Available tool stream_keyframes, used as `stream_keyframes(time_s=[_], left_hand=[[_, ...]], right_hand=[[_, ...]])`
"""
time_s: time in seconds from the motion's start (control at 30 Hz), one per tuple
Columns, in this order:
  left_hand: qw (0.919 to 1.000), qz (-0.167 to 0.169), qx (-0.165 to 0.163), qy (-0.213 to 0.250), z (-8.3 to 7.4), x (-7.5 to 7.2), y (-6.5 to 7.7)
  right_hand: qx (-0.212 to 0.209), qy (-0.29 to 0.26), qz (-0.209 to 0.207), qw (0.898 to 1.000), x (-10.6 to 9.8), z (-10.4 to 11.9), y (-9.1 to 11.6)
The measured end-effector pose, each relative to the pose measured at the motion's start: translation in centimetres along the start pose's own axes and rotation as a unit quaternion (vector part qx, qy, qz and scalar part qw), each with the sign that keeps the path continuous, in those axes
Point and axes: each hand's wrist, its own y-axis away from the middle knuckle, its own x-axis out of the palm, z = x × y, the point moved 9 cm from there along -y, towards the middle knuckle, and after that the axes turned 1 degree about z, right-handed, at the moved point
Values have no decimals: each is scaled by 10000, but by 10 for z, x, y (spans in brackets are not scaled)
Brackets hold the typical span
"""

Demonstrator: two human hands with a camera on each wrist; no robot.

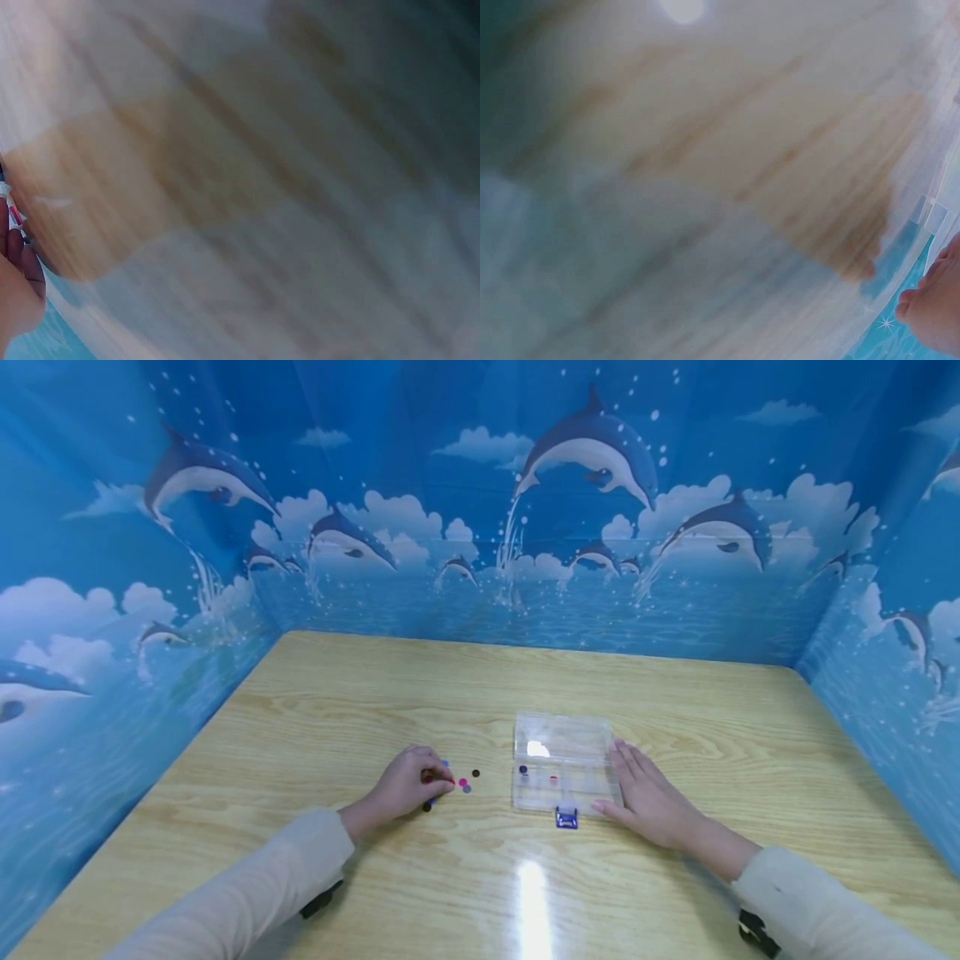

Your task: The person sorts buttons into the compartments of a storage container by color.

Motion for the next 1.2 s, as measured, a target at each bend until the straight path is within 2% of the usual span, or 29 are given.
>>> stream_keyframes(time_s=[0.23, 0.47, 0.67, 1.2], left_hand=[[9999, -30, -76, 79, 2, 0, 0], [9999, -132, 15, -69, 3, -1, 0], [9999, -152, 42, -22, 3, -2, 0], [9993, -262, -97, 239, -3, -6, -5]], right_hand=[[41, -27, 51, 10000, 1, -1, 0], [-62, 6, -123, 9999, -1, 1, 1], [-82, -48, -198, 9998, -2, 1, 1], [25, 14, 27, 10000, 3, -3, -1]])
